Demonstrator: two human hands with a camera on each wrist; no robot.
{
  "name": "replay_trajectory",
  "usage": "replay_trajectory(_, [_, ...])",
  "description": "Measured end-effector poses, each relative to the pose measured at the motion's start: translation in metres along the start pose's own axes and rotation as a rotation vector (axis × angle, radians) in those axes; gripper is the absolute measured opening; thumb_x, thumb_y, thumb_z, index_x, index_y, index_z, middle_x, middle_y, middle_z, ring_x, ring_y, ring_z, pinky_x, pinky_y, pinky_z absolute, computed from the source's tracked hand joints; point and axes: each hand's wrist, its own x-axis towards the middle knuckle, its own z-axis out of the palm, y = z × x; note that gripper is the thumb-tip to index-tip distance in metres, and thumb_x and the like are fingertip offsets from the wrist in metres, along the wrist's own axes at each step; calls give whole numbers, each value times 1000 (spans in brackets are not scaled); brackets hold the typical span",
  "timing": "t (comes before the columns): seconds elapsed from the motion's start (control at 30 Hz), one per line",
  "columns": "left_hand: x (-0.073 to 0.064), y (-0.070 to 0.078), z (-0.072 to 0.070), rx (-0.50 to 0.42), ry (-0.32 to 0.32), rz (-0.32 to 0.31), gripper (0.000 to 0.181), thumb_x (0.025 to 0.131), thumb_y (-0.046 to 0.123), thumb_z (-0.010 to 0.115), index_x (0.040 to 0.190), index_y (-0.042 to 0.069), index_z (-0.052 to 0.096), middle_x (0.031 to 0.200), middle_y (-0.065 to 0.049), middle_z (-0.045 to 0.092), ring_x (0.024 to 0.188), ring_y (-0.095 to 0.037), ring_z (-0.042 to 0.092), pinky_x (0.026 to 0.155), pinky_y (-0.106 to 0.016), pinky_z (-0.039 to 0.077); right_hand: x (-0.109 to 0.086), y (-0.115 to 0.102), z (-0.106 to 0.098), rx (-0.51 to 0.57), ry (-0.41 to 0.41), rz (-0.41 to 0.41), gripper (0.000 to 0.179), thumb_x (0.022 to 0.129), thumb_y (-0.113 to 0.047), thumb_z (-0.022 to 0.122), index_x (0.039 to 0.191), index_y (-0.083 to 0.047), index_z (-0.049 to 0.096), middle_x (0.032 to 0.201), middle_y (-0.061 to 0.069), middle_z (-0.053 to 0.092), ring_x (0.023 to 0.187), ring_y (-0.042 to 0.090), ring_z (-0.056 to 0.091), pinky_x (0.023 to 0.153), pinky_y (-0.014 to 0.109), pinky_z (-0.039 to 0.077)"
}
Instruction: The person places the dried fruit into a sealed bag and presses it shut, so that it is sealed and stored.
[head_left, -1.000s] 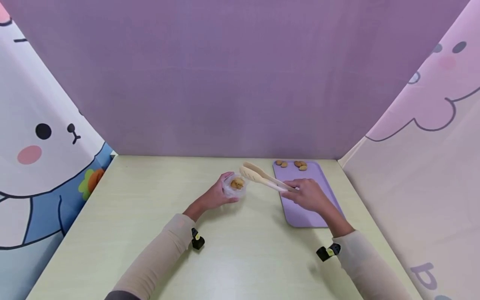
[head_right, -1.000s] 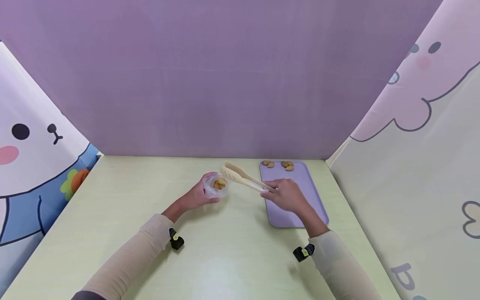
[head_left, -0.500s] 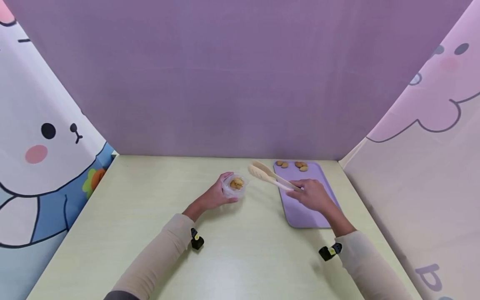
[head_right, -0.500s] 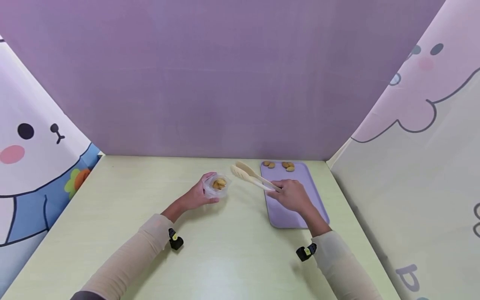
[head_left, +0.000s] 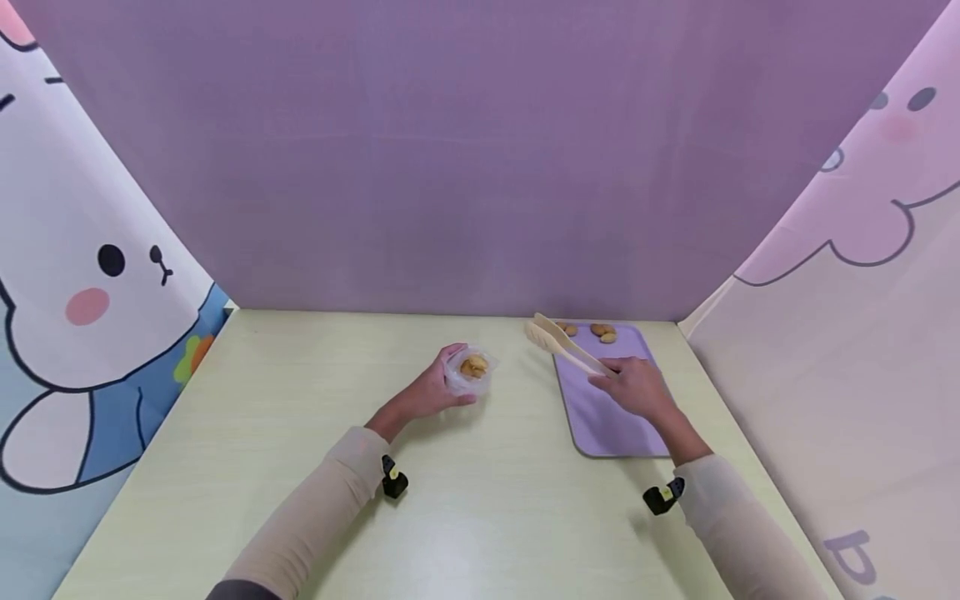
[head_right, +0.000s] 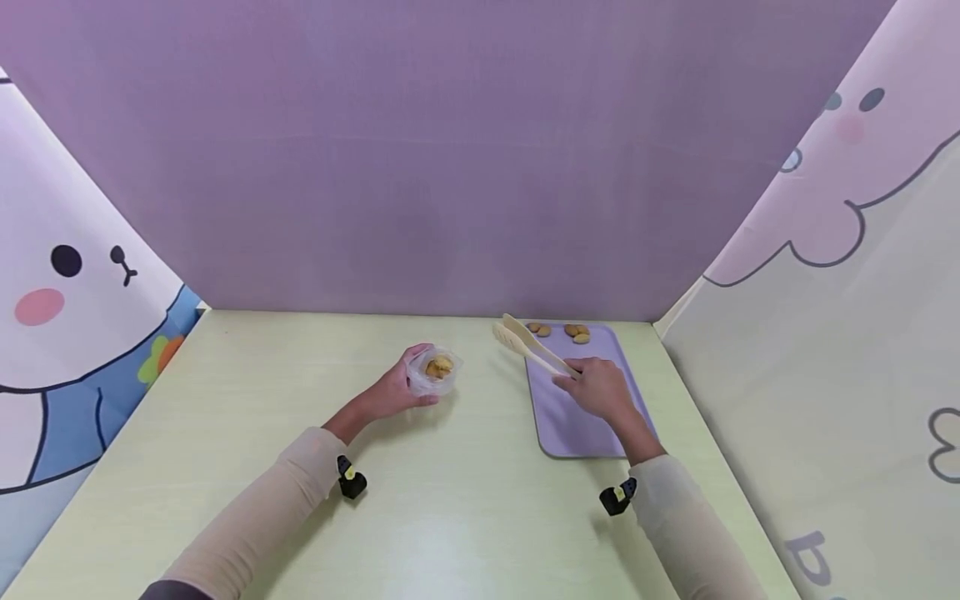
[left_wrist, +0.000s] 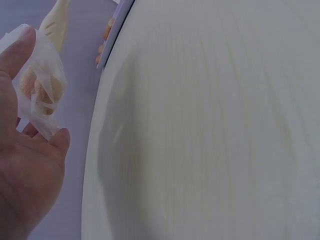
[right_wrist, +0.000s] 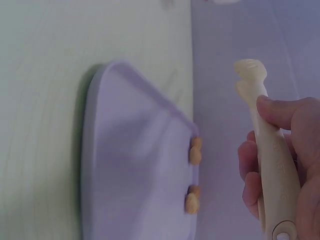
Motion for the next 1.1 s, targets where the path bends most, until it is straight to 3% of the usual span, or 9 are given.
replay_trajectory(0.13, [-3,0,-2,14,4,-9,99,84,14,85,158,10,20,158,-20,36,141,-37,41,118,-56,33,3,9,4,-31,5,38,49,94,-40,69,132,-8,68,88,10,77,78,24,59,66,35,44])
replay_trajectory(0.3, [-3,-1,-1,12,10,-15,99,82,12,85,158,11,21,158,-18,36,142,-37,41,118,-55,33,5,20,7,-38,4,97,51,95,-42,67,133,-8,67,82,8,74,76,26,59,62,34,41])
replay_trajectory(0.5, [-3,-1,-2,4,-3,6,99,84,15,85,158,10,20,157,-19,37,140,-36,42,118,-54,34,7,30,10,-59,8,147,54,96,-45,65,135,-8,65,102,18,76,83,31,62,63,36,43])
replay_trajectory(0.8, [-5,-1,-3,0,-8,0,98,85,15,84,158,10,19,158,-18,35,141,-36,41,118,-54,34,13,44,15,-69,-4,224,57,97,-47,62,138,-8,63,89,15,74,81,32,61,58,35,41])
replay_trajectory(1.1, [-5,0,-5,10,5,-11,98,83,11,84,158,9,20,158,-19,35,142,-37,41,118,-56,33,18,54,21,-81,7,238,56,95,-46,62,137,-9,64,98,20,74,85,36,63,60,38,44])
